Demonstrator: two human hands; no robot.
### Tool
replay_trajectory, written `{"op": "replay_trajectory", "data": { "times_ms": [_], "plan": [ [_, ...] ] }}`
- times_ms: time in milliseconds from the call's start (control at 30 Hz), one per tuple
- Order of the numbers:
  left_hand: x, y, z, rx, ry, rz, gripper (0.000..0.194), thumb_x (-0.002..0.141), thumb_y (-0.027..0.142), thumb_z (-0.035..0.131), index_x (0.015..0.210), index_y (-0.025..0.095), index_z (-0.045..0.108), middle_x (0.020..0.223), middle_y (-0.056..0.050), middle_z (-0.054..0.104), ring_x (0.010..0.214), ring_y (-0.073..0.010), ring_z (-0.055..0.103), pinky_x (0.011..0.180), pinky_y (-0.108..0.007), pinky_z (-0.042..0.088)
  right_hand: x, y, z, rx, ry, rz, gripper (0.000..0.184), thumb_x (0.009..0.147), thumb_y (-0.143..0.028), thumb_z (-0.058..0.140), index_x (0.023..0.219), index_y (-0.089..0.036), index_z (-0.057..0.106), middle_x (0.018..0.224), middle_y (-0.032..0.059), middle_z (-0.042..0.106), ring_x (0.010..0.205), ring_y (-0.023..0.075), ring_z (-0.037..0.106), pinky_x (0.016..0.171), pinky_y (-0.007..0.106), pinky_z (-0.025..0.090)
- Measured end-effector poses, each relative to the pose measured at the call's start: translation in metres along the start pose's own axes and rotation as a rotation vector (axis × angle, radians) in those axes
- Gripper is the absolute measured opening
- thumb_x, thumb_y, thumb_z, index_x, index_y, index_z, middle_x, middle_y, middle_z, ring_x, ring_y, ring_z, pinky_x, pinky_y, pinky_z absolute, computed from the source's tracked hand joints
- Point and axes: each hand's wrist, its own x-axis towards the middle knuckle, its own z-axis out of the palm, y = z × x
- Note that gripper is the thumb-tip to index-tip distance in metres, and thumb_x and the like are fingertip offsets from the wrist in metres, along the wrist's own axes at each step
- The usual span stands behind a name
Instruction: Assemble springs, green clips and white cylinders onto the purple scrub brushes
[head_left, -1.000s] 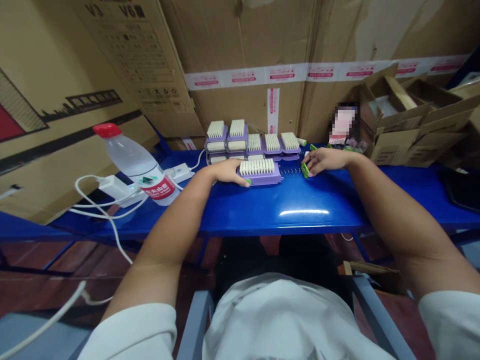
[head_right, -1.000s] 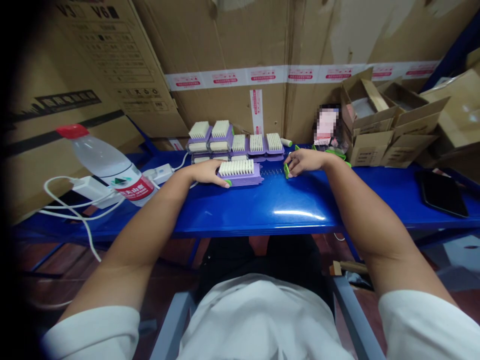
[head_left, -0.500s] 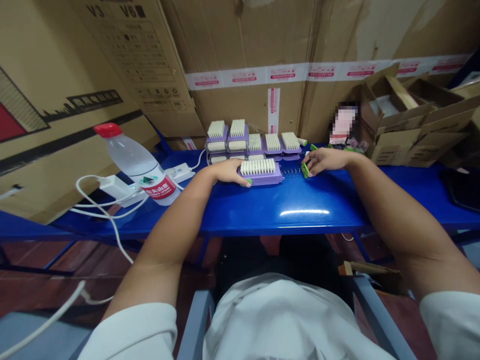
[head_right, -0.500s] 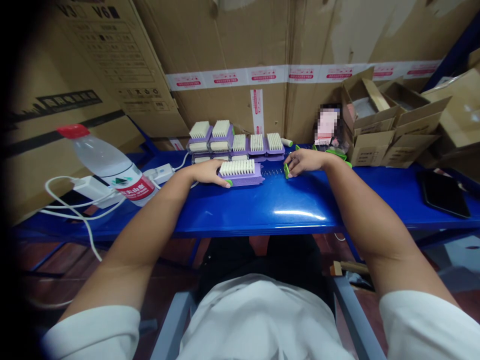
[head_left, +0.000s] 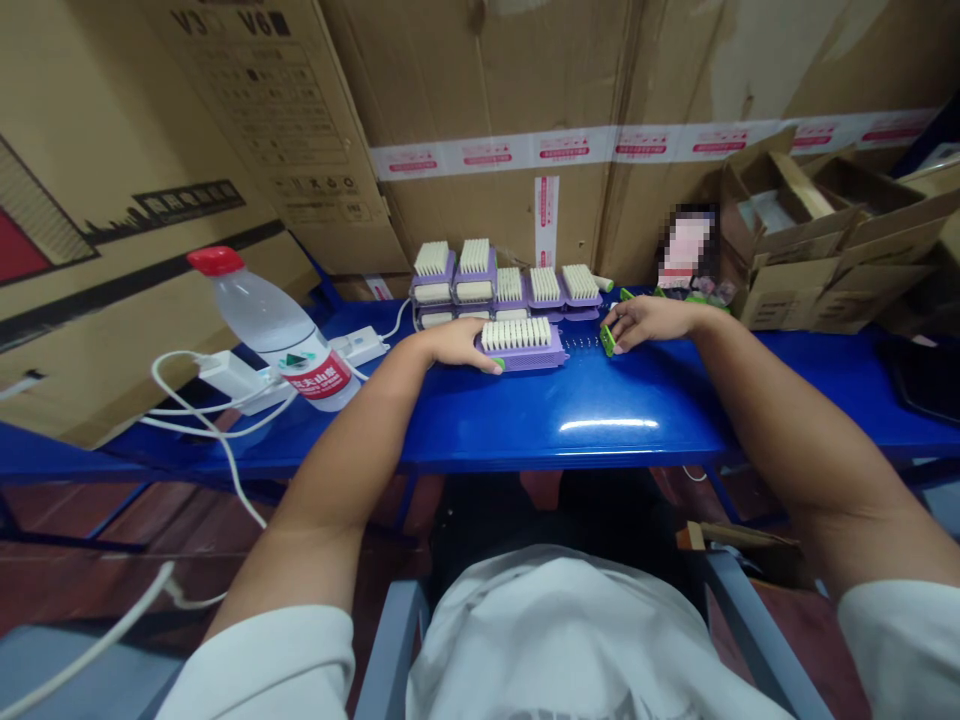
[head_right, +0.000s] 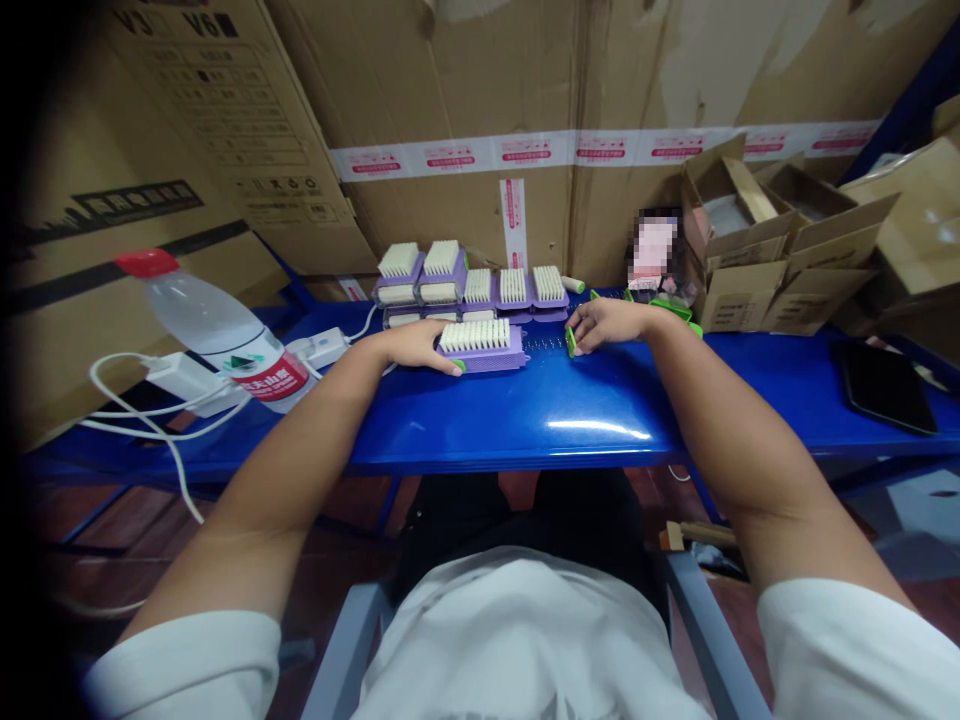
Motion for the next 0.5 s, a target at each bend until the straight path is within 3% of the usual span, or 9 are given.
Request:
{"op": "replay_trajectory", "data": {
  "times_ms": [500],
  "plan": [
    [-0.0001, 0.0016, 0.0003, -0.016, -0.001, 0.003, 0.101, 0.067, 0.064, 0.090, 0.156, 0.024, 0.065, 0.160, -0.011, 0.069, 0.144, -0.0408, 0.066, 0.121, -0.047, 0.051, 0.0009, -0.0010, 0.0017, 0.007, 0.005, -0.006, 0.072, 0.063, -0.040, 0.099, 0.127, -0.017, 0.075, 0.106, 0.0104, 0.086, 0.110, 0.0349, 0.082, 0.110, 0.053, 0.061]
  ]
}}
